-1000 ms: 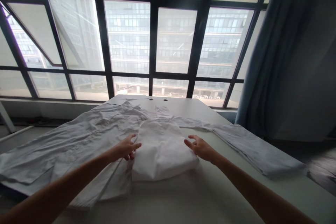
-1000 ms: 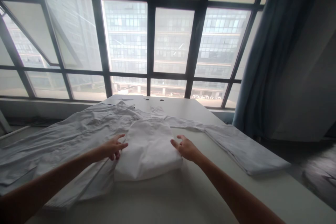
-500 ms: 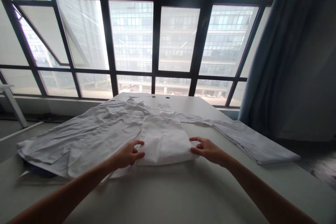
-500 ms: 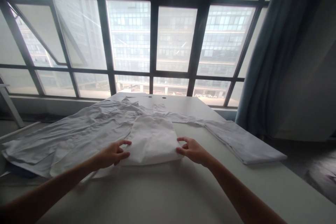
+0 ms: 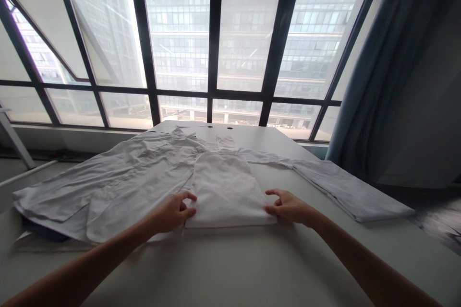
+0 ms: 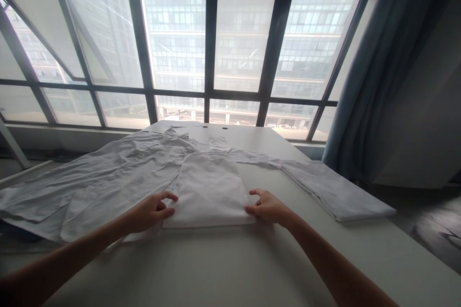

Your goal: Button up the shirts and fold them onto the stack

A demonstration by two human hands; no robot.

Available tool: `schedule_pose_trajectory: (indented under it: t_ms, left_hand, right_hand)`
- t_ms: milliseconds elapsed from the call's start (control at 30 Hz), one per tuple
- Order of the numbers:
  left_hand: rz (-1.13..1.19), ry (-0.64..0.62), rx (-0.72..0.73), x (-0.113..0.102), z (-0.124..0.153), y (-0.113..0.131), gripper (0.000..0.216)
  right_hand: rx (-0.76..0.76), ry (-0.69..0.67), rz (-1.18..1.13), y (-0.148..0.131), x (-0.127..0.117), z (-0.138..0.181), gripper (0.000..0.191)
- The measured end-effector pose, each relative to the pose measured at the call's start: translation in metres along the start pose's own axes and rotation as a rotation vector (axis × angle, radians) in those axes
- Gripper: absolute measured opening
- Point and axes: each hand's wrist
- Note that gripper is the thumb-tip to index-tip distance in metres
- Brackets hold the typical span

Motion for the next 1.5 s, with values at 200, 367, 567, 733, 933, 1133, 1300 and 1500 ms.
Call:
schedule_pose_trajectory:
  t_ms: [200, 367, 567, 733, 933, 1133, 1300, 1500]
  left_hand:
    - [-0.077, 0.013, -0.013, -0.003, 0.005, 0.008, 0.036]
    - [-0.148, 0.05, 0.045, -0.002, 0.013, 0.011, 0.033]
    - [-0.216, 0.059, 0.075, -0.001, 0.02, 0.018, 0.031]
    - [-0.267, 0.063, 0.041, -0.004, 0.019, 0.018, 0.026]
    - [-0.42, 0.155, 0.134, 0.0, 0.019, 0.018, 0.014]
    - [-0.493, 0.114, 0.707, 0.024, 0.007, 0.021, 0.053]
    - [-0.567, -0.125, 0.613, 0.029, -0.002, 0.012, 0.078]
    - [-0.608, -0.082, 0.635, 0.027, 0.003, 0.013, 0.063]
  right_hand:
    - [-0.038, -0.011, 0.064, 0.002, 0.004, -0.001, 0.049]
    - [-0.09, -0.002, 0.227, -0.002, 0.01, 0.001, 0.038]
    - [-0.112, 0.025, 0.373, -0.008, 0.013, 0.008, 0.035]
    - [-0.09, 0.02, 0.41, -0.009, 0.012, 0.009, 0.035]
    - [-0.174, 0.104, 0.579, -0.016, 0.014, 0.016, 0.03]
    - [-0.722, 0.351, 0.635, -0.035, 0.051, 0.009, 0.042]
    - [-0.695, -0.013, 0.596, -0.028, 0.066, -0.009, 0.065]
    - [-0.621, -0.089, 0.611, -0.023, 0.061, -0.012, 0.073]
Point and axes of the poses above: each hand's wrist, its own z-axis away from the middle knuckle, its own x-axis out of the palm, y = z × x, and after that the axes turned 6 degrees about -x, right-handed
